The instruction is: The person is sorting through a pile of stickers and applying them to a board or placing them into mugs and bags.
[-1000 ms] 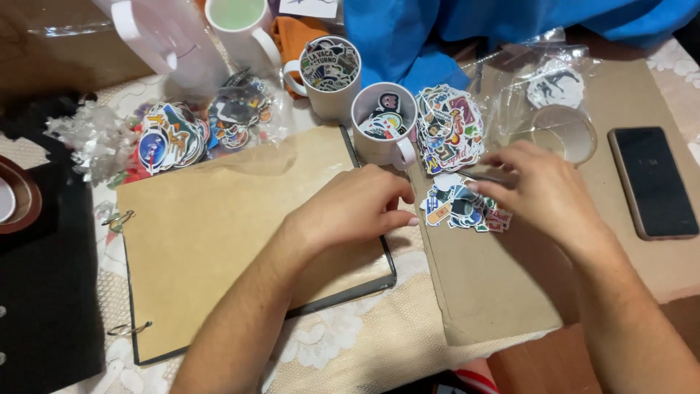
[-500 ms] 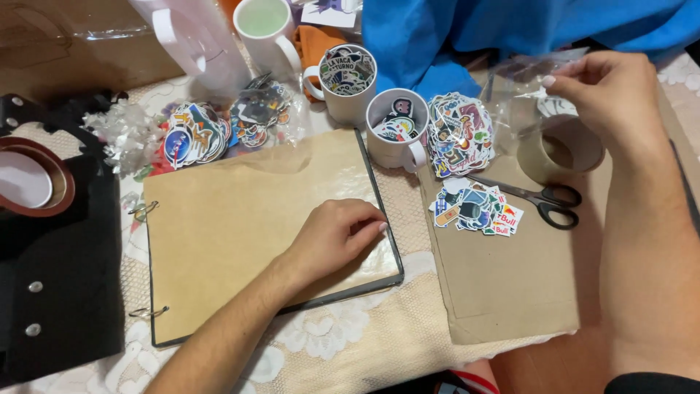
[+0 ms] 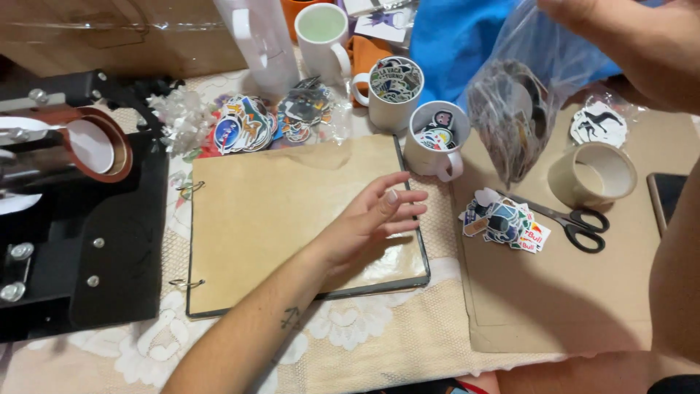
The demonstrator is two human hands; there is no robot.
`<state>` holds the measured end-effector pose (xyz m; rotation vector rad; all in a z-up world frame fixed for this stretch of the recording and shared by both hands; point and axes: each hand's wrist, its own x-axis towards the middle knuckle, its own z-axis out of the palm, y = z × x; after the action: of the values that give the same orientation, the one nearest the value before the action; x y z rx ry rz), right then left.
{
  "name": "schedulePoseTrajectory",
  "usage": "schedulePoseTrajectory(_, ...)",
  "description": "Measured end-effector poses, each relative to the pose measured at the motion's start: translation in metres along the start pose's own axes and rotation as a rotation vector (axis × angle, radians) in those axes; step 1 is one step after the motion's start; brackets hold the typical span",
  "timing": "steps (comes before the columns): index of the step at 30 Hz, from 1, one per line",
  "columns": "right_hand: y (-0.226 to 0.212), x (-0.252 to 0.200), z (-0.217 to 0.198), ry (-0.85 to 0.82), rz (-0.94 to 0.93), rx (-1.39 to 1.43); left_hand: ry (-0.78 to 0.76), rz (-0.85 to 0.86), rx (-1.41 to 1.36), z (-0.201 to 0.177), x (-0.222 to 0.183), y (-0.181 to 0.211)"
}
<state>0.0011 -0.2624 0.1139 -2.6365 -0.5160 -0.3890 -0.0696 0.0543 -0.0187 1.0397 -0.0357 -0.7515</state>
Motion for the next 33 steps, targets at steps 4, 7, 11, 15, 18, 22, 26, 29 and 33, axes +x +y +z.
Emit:
schedulePoseTrajectory(4, -0.095, 0.021, 0.008, 0.05, 0.518, 0.287, -0.209, 0.092, -0.399, -0.033, 0.022, -0.046)
schedulePoseTrajectory(7, -0.159, 0.012, 0.006, -0.01, 0.334, 0.359, -0.319, 0.215, -0.57, -0.041, 0.01, -0.042)
schedulePoseTrajectory(11, -0.146, -0.008, 0.047, 0.069, -0.038, 0.732, -0.06, 0.184, -0.661, -0.076, -0.009, -0.037)
schedulePoseTrajectory(15, -0.117, -0.022, 0.072, -0.462, 0.058, 1.117, 0.16, 0.259, -0.52, -0.112, -0.032, -0.036)
schedulePoseTrajectory(18, -0.128, -0.019, 0.09, -0.68, 0.135, 0.685, 0.192, 0.272, -0.45, -0.129, -0.04, -0.043)
schedulePoseTrajectory(22, -0.148, -0.011, 0.127, -0.785, 0.068, 0.384, 0.173, 0.3, -0.392, -0.132, -0.045, -0.045)
schedulePoseTrajectory(26, -0.186, 0.002, 0.133, -0.809, 0.147, 0.346, 0.152, 0.429, -0.408, -0.124, -0.049, -0.049)
schedulePoseTrajectory(29, -0.183, 0.003, 0.147, -0.81, 0.186, 0.373, 0.151, 0.432, -0.395, -0.126, -0.05, -0.051)
schedulePoseTrajectory(33, -0.163, 0.002, 0.178, -0.797, 0.141, 0.479, 0.107, 0.454, -0.379, -0.12, -0.052, -0.044)
